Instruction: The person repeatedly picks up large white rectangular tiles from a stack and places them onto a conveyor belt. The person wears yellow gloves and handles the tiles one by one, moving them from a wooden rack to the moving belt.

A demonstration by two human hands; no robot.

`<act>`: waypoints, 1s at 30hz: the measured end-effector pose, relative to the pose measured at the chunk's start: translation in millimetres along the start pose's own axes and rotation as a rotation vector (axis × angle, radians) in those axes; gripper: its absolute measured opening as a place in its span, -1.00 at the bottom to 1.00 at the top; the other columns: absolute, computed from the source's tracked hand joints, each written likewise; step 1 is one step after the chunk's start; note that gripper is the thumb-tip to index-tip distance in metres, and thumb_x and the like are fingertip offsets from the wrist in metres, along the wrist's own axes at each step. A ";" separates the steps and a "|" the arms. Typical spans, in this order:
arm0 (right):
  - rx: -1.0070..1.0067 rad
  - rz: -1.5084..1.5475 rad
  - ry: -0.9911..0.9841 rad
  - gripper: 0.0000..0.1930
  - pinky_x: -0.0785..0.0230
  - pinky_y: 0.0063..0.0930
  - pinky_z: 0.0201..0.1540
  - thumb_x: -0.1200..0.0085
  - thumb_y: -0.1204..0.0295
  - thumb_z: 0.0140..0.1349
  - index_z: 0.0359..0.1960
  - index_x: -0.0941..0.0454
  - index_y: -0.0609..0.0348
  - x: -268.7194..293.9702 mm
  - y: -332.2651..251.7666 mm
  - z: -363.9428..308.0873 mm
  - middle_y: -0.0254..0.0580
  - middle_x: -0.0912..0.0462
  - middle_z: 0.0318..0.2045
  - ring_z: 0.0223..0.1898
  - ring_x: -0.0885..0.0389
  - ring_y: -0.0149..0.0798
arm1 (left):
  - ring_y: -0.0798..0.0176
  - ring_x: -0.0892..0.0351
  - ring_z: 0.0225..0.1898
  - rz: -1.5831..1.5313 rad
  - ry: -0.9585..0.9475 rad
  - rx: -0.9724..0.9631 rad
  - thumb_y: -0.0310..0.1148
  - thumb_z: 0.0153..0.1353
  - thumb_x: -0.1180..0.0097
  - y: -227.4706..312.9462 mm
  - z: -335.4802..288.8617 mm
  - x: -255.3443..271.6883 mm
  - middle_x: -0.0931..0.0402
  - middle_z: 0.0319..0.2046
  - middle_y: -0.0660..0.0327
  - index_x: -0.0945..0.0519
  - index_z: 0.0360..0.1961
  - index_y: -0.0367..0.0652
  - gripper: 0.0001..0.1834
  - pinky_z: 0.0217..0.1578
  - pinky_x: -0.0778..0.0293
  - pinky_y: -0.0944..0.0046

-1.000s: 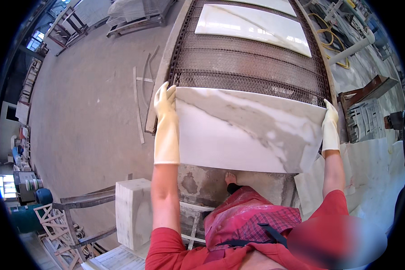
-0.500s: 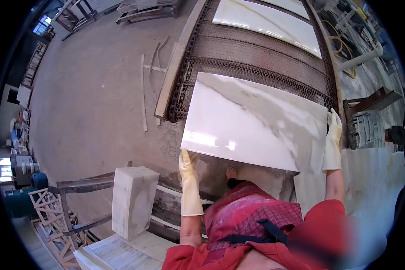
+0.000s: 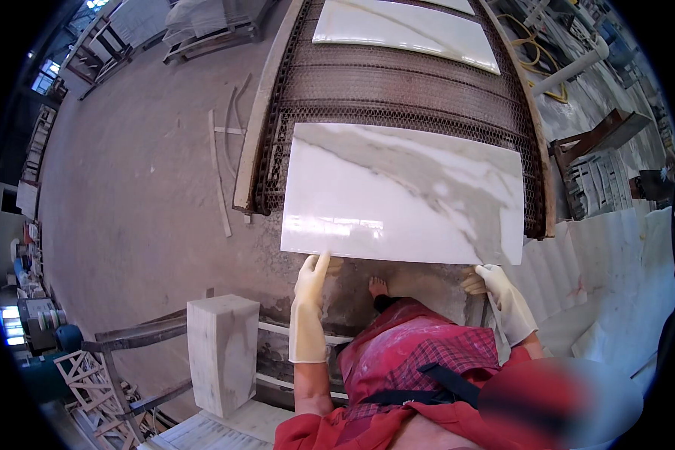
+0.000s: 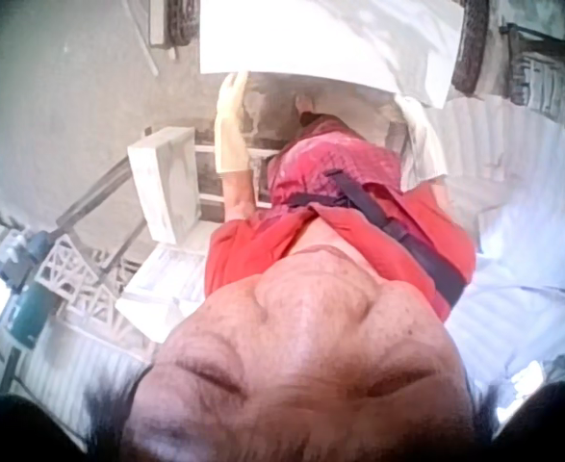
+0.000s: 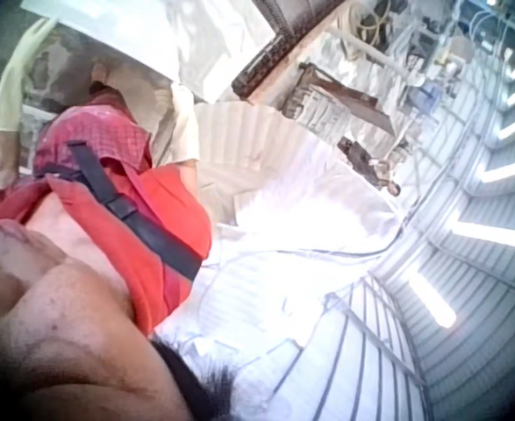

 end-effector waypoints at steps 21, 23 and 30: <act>0.062 0.224 0.094 -0.59 -0.54 -0.42 -0.33 0.21 0.26 0.39 -0.13 -0.66 0.29 17.2 -94.0 70.8 -0.12 -0.73 -0.37 -0.43 -0.66 -0.25 | -0.02 -0.72 -0.24 0.188 -0.017 0.118 -0.44 0.26 0.06 92.5 99.3 -40.2 -0.70 -0.32 -0.10 -0.63 -0.25 -0.39 -0.74 -0.03 -0.60 0.05; 0.106 0.174 0.074 -0.59 -0.55 -0.39 -0.31 0.20 0.25 0.40 -0.13 -0.65 0.31 15.6 -99.2 59.6 -0.10 -0.72 -0.37 -0.42 -0.67 -0.22 | 0.01 -0.73 -0.24 0.209 -0.051 0.088 -0.44 0.28 0.06 88.0 104.4 -32.9 -0.71 -0.32 -0.08 -0.64 -0.26 -0.37 -0.75 -0.03 -0.60 0.07; 0.273 0.029 -0.242 -0.56 -0.61 -0.26 -0.21 0.11 0.18 0.42 -0.12 -0.64 0.37 -16.8 -63.6 68.6 0.03 -0.73 -0.37 -0.36 -0.73 -0.12 | 0.04 -0.69 -0.08 -0.227 -0.387 -0.030 -0.22 0.39 0.02 1.9 44.3 2.8 -0.68 -0.11 -0.05 -0.60 0.08 -0.23 -0.61 0.06 -0.53 0.10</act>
Point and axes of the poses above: each hand's wrist, its own z-axis towards the middle knuckle, its own x-axis out of the back of the hand, y = z × x, the point moved 4 cm from there along z, towards the middle knuckle
